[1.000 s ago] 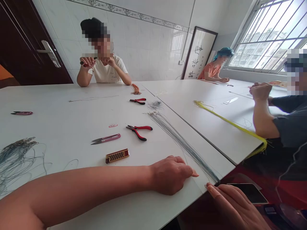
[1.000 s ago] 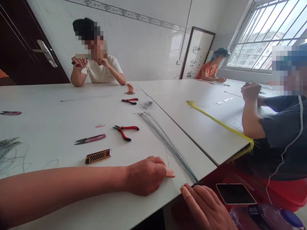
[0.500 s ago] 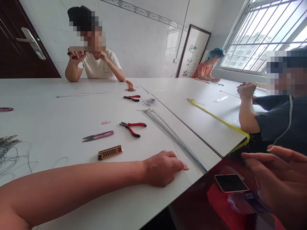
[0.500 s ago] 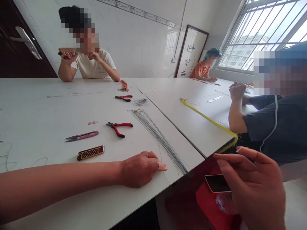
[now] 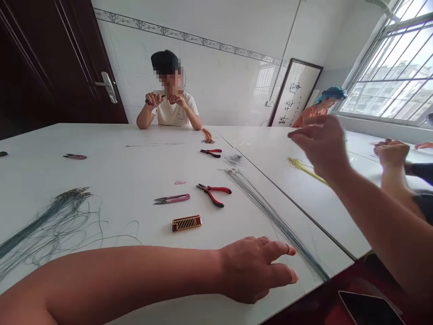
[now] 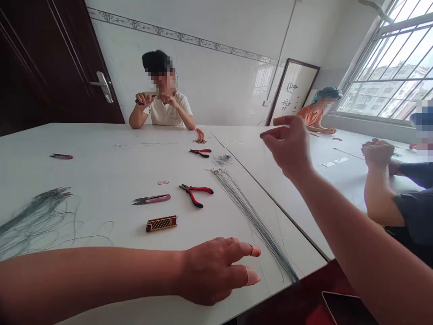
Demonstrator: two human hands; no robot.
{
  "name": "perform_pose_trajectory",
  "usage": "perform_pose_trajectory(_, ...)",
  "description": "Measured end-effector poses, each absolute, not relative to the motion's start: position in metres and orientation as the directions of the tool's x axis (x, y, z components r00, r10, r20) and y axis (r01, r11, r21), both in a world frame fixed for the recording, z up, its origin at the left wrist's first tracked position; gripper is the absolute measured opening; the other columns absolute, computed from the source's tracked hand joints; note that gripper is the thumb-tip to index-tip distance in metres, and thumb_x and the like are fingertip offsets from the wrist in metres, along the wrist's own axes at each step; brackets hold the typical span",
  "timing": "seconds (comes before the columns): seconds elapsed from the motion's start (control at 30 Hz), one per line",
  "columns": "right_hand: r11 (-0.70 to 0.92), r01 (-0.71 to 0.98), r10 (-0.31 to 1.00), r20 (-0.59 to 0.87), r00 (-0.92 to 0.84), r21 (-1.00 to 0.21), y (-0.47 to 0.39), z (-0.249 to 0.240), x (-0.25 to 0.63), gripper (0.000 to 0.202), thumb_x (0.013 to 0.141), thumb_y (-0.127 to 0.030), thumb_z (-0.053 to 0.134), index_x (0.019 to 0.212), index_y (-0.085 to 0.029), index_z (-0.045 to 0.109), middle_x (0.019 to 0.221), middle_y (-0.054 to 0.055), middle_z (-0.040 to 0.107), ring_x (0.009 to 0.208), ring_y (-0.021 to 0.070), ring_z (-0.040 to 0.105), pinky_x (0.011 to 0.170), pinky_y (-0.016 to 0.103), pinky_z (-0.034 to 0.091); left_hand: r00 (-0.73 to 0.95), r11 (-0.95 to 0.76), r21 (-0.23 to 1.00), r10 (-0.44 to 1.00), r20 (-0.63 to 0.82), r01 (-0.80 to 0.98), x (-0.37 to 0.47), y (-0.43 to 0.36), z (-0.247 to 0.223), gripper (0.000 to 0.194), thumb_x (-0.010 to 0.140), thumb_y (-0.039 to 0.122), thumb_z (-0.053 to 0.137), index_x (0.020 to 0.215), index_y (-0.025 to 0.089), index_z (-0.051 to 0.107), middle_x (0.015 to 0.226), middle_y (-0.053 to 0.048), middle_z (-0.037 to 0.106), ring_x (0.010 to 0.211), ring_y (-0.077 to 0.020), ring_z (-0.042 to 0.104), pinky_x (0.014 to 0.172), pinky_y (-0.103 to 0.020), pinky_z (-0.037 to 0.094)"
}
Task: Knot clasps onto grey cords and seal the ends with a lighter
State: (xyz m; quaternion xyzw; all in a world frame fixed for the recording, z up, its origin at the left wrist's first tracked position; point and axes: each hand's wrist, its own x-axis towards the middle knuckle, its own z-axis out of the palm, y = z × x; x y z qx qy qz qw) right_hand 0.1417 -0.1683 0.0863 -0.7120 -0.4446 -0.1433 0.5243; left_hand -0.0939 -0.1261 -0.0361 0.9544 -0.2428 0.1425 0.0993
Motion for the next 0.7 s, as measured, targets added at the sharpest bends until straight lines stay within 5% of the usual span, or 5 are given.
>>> perform_pose_trajectory(0.1, -0.129, 0.757, 0.616, 0.547, 0.568, -0.641, -0.094, 0.051, 0.146, 0.027, 0.091, -0.028, 0.056, 0.113, -0.013, 0.052, 0.093, 0.004, 0.062, 0.073, 0.0140, 0.062, 0.063, 0.028, 0.052, 0.860, -0.893, 0.066, -0.405, 0.312, -0.445, -0.131, -0.120, -0.027, 0.034, 0.084, 0.022, 0.041, 0.115, 0.024, 0.056, 0.139, -0.009, 0.041, 0.107, -0.0242, 0.054, 0.081, -0.034, 0.050)
perform_pose_trajectory(0.23, -0.224, 0.772, 0.759, 0.391, 0.521, -0.595, -0.027, -0.004, 0.149, 0.025, 0.091, -0.029, 0.056, 0.110, -0.013, 0.056, 0.100, 0.006, 0.061, 0.082, 0.0163, 0.062, 0.073, 0.035, 0.053, 0.898, -0.929, 0.071, -0.327, 0.295, -0.362, -0.189, -0.100, -0.018, 0.031, 0.090, 0.039, 0.037, 0.112, 0.025, 0.056, 0.139, -0.008, 0.043, 0.113, -0.0216, 0.049, 0.087, -0.030, 0.049)
perform_pose_trajectory(0.4, -0.319, 0.817, 0.837, 0.261, 0.480, -0.481, 0.013, -0.041, 0.155, 0.025, 0.091, -0.030, 0.055, 0.110, -0.014, 0.057, 0.105, 0.007, 0.060, 0.088, 0.0176, 0.061, 0.077, 0.037, 0.052, 0.944, -0.991, 0.089, -0.067, 0.324, -0.101, -0.253, -0.076, -0.007, 0.030, 0.081, 0.016, 0.048, 0.111, 0.021, 0.055, 0.130, -0.012, 0.049, 0.116, -0.0219, 0.050, 0.093, -0.033, 0.047)
perform_pose_trajectory(0.6, -0.334, 0.848, 0.818, 0.320, 0.477, -0.410, 0.012, -0.040, 0.151, 0.025, 0.091, -0.029, 0.056, 0.111, -0.015, 0.058, 0.115, 0.008, 0.057, 0.102, 0.0218, 0.057, 0.088, 0.044, 0.046, 0.906, -0.981, 0.077, 0.193, 0.376, 0.177, -0.309, -0.035, 0.005, 0.035, 0.082, 0.005, 0.046, 0.111, 0.019, 0.056, 0.119, -0.011, 0.058, 0.112, -0.0202, 0.053, 0.095, -0.034, 0.047)
perform_pose_trajectory(0.7, -0.241, 0.854, 0.781, 0.430, 0.452, -0.461, 0.004, -0.020, 0.132, 0.025, 0.089, -0.027, 0.058, 0.111, -0.016, 0.058, 0.117, 0.009, 0.057, 0.112, 0.0251, 0.052, 0.095, 0.049, 0.040, 0.747, -0.858, 0.239, 0.513, 0.424, 0.454, -0.343, 0.004, 0.010, 0.019, 0.084, 0.015, 0.050, 0.097, 0.021, 0.061, 0.090, -0.002, 0.067, 0.085, -0.0150, 0.061, 0.083, -0.032, 0.050)
